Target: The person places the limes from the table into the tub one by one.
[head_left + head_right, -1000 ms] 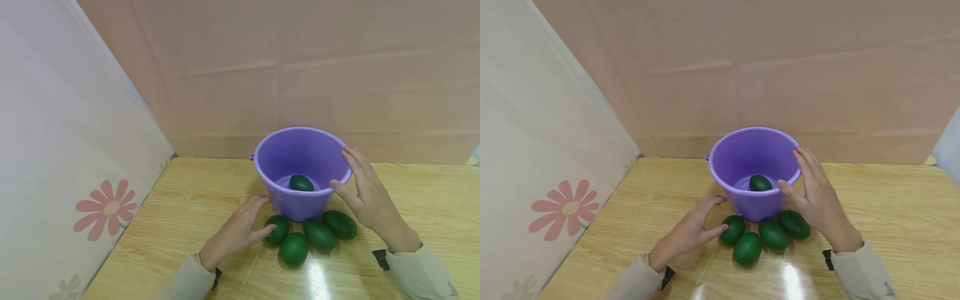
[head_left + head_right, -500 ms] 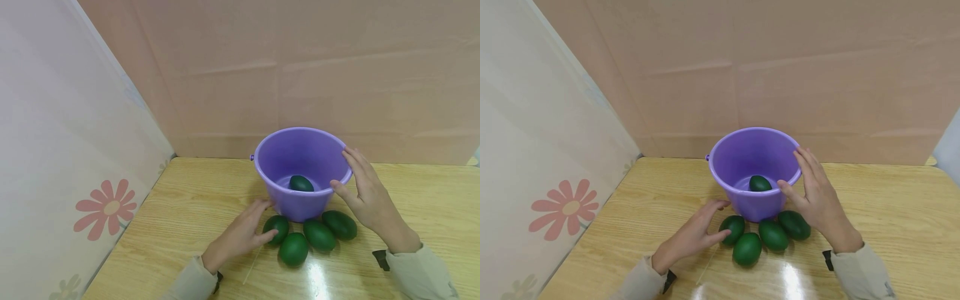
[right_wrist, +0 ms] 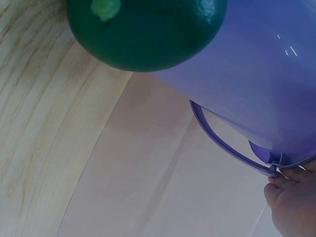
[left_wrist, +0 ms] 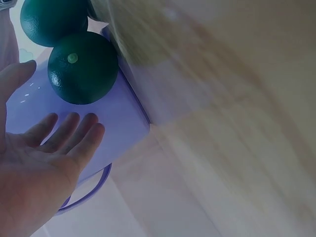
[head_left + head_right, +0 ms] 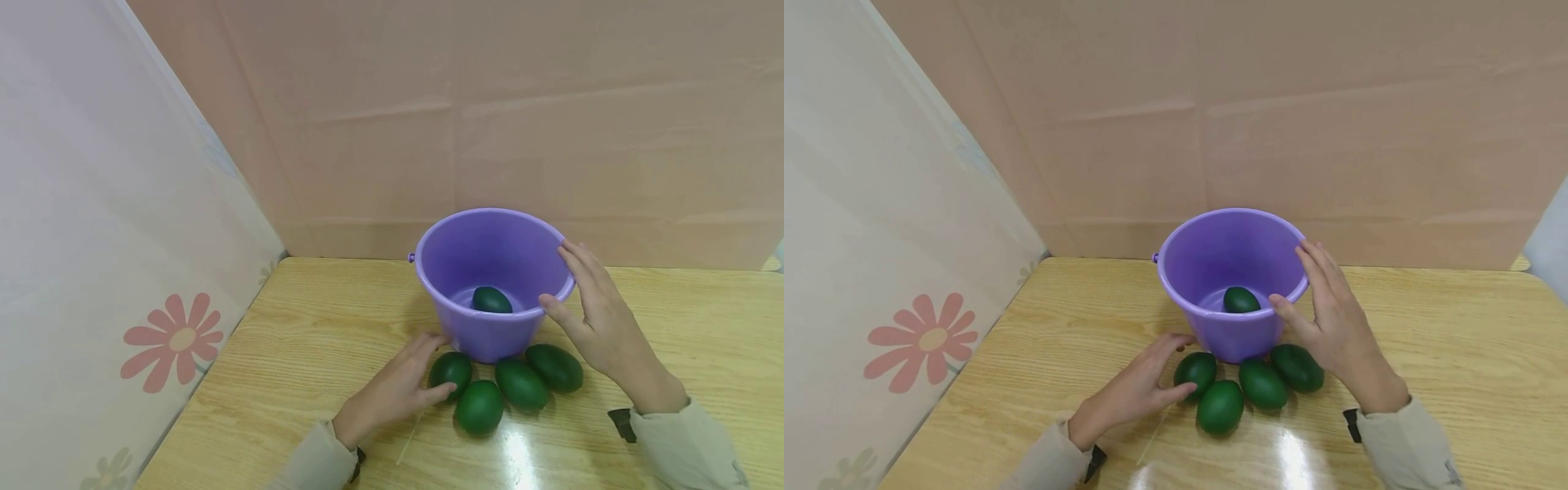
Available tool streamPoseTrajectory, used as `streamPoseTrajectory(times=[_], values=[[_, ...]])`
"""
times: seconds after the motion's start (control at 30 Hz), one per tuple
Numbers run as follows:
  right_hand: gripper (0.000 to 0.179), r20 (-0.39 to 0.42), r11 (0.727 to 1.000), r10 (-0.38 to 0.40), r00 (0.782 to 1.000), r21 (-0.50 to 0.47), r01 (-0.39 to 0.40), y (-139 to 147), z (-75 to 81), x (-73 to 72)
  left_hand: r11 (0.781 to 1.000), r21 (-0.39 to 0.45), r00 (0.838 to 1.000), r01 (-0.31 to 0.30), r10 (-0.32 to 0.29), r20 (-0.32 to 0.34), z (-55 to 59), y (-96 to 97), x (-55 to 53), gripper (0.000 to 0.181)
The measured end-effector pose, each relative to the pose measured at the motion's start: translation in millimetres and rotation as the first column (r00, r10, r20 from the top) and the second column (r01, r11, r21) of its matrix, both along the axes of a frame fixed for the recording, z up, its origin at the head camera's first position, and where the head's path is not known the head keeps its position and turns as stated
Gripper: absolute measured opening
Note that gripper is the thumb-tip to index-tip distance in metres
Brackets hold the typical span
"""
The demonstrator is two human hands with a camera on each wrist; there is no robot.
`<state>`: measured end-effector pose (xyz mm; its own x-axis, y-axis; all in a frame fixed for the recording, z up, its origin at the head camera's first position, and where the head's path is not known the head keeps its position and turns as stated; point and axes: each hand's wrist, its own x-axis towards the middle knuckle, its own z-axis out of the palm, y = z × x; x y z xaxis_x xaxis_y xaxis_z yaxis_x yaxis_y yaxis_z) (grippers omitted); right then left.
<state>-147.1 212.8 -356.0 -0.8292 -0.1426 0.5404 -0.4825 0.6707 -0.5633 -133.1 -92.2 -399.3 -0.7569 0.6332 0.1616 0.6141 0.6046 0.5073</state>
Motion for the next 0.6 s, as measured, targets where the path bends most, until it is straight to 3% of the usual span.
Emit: streamPoseTrajectory(times=[0.6], values=[[0.067,-0.011,1.0,0.001,1.0,0.004,-0.001,-0.1,-0.3,-0.7,0.998,-0.053,0.992,0.035,-0.028,0.124,-2.1,2.3,-5.6,0.061]])
